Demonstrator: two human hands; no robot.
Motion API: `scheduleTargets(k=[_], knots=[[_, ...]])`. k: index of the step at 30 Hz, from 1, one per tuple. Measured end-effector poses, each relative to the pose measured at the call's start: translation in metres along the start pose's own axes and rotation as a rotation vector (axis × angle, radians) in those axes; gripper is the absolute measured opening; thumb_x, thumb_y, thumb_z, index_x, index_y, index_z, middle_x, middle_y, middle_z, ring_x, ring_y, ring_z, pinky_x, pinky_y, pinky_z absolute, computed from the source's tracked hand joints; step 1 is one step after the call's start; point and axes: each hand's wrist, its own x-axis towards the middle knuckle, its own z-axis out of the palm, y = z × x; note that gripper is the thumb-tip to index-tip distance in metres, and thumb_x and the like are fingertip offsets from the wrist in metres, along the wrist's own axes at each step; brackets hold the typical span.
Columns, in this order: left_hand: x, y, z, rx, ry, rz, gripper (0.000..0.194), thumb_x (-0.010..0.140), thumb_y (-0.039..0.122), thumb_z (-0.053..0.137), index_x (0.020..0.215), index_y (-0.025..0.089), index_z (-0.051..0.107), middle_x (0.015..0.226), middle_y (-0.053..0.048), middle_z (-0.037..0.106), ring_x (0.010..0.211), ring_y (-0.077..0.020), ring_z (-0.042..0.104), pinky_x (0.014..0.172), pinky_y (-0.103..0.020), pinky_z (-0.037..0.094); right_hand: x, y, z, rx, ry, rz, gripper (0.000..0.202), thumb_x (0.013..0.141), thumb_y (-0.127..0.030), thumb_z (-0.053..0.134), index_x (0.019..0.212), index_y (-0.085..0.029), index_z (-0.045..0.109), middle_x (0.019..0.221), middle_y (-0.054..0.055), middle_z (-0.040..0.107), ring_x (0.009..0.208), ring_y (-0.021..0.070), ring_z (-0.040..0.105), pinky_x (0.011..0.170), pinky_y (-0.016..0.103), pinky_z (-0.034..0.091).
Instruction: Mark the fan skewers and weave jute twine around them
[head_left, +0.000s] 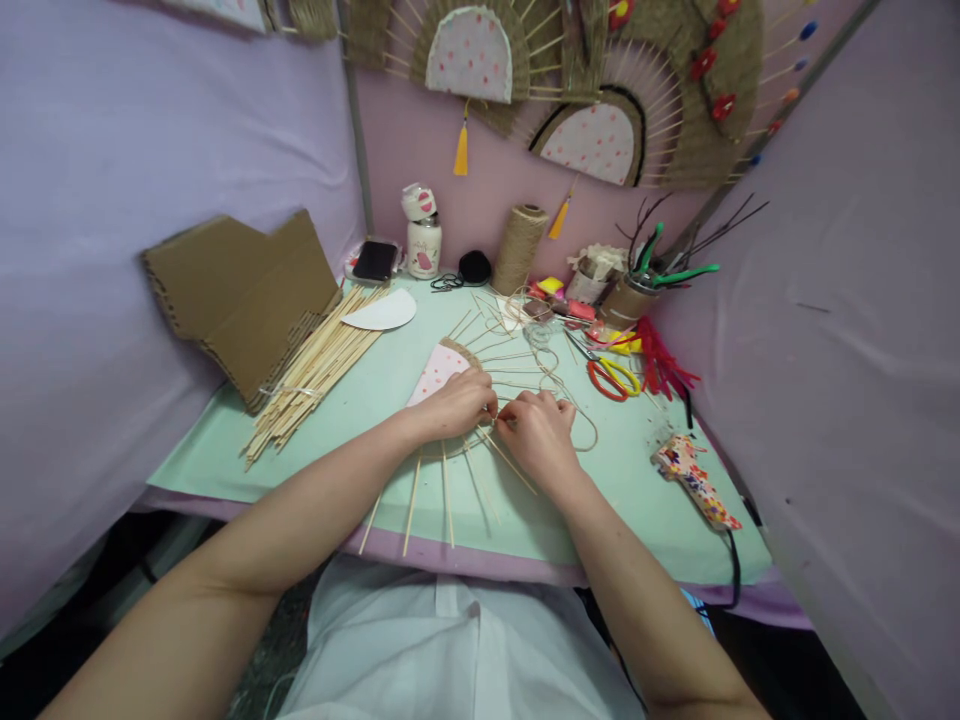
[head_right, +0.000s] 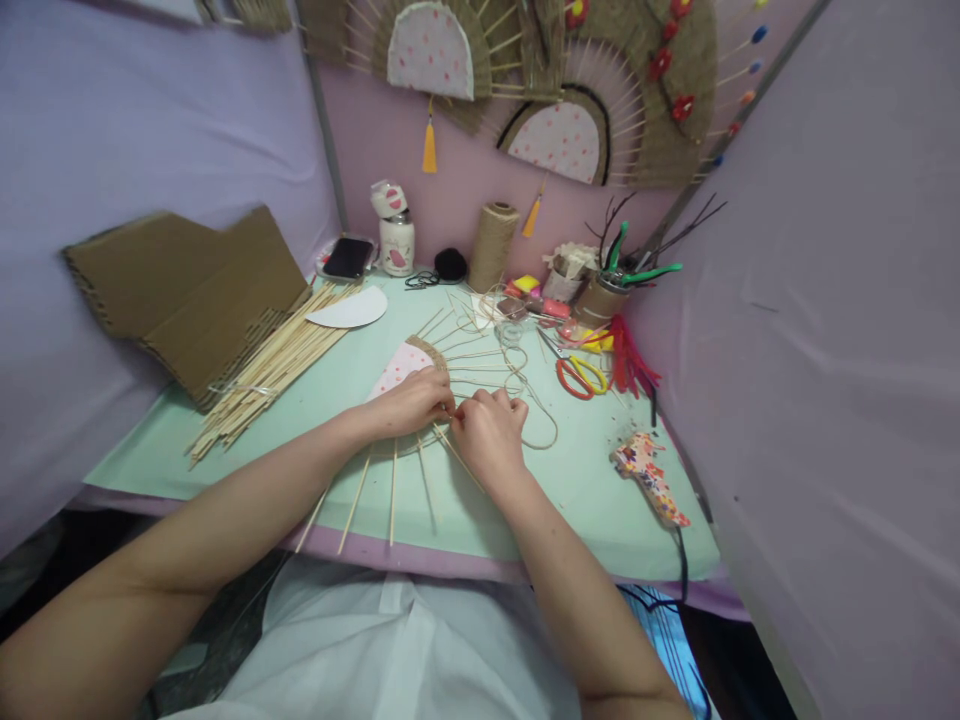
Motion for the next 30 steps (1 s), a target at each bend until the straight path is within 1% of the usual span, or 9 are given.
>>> scheduleTargets(k=[2,5,9,11,15,17,23,27,30], knots=[[0.000,0.000,0.001,-0.010,-0.002,-0.002,0.010,0.079,0.023,0.062,0.083,0.019,0.071,0.087,-0.006,0.058,0.092,-0.0218,0.051,0.081,-0.033,0.038,0.000,0.003,-0.009,0.065,0.042,0.031,0.014,0.081,-0.025,0.057,0.077,-0.024,0.070,0.087,0.003,0.068,0.091,0.0226,0.052,0.076,0.036,0.022],[0.000,0.001,-0.003,-0.029,-0.012,-0.003,0.011,0.079,0.022,0.061,0.085,0.019,0.070,0.090,-0.007,0.059,0.092,-0.0213,0.053,0.082,-0.033,0.039,-0.005,0.013,-0.030,0.189,0.185,0.124,0.017,0.082,-0.032,0.057,0.092,-0.025,0.069,0.090,0.002,0.068,0.091,0.0217,0.055,0.080,0.037,0.024],[-0.006,-0.006,-0.022,-0.103,0.037,-0.031,0.020,0.081,0.024,0.057,0.097,0.019,0.067,0.098,-0.006,0.062,0.098,-0.0207,0.054,0.089,-0.032,0.039,-0.023,0.035,-0.051,0.276,0.309,0.188,0.024,0.082,-0.038,0.054,0.096,-0.023,0.067,0.088,0.004,0.068,0.084,0.0220,0.056,0.082,0.038,0.029],[-0.012,-0.015,-0.034,-0.128,0.098,-0.143,0.022,0.082,0.025,0.052,0.099,0.020,0.066,0.099,-0.005,0.061,0.097,-0.0198,0.055,0.091,-0.032,0.039,-0.035,0.048,-0.051,0.304,0.325,0.209,0.027,0.081,-0.040,0.053,0.095,-0.021,0.067,0.086,0.006,0.068,0.082,0.0226,0.056,0.081,0.038,0.033],[-0.022,-0.037,-0.046,-0.105,0.128,-0.565,0.039,0.082,0.037,0.050,0.117,0.020,0.057,0.114,-0.010,0.052,0.100,-0.0225,0.057,0.089,-0.033,0.042,-0.056,0.068,-0.038,0.359,0.308,0.295,0.029,0.079,-0.041,0.052,0.091,-0.020,0.068,0.082,0.007,0.068,0.076,0.0222,0.058,0.076,0.037,0.038],[-0.024,-0.043,-0.045,-0.093,0.108,-0.690,0.051,0.080,0.042,0.052,0.126,0.020,0.049,0.123,-0.012,0.047,0.102,-0.0242,0.058,0.088,-0.033,0.043,-0.061,0.072,-0.031,0.383,0.295,0.334,0.029,0.079,-0.042,0.052,0.089,-0.020,0.068,0.082,0.007,0.068,0.075,0.0219,0.058,0.074,0.036,0.039],[-0.019,-0.040,-0.035,-0.092,0.123,-0.787,0.065,0.079,0.049,0.053,0.135,0.020,0.037,0.130,-0.017,0.044,0.112,-0.0293,0.055,0.092,-0.037,0.041,-0.061,0.064,-0.021,0.425,0.196,0.290,0.030,0.083,-0.039,0.048,0.097,-0.020,0.066,0.091,0.008,0.068,0.085,0.0223,0.060,0.080,0.037,0.039],[-0.019,-0.044,-0.034,-0.118,0.138,-0.796,0.067,0.078,0.048,0.055,0.135,0.020,0.036,0.132,-0.018,0.043,0.111,-0.0291,0.056,0.090,-0.038,0.043,-0.050,0.058,-0.011,0.370,0.091,0.263,0.032,0.084,-0.030,0.047,0.110,-0.020,0.062,0.100,0.008,0.068,0.090,0.0224,0.060,0.085,0.040,0.038],[-0.020,-0.052,-0.033,-0.095,0.132,-0.786,0.074,0.072,0.049,0.062,0.135,0.020,0.037,0.129,-0.018,0.046,0.110,-0.0292,0.057,0.089,-0.037,0.044,-0.041,0.057,-0.004,0.400,0.037,0.251,0.032,0.081,-0.024,0.048,0.109,-0.018,0.063,0.093,0.007,0.069,0.085,0.0208,0.061,0.079,0.035,0.041]])
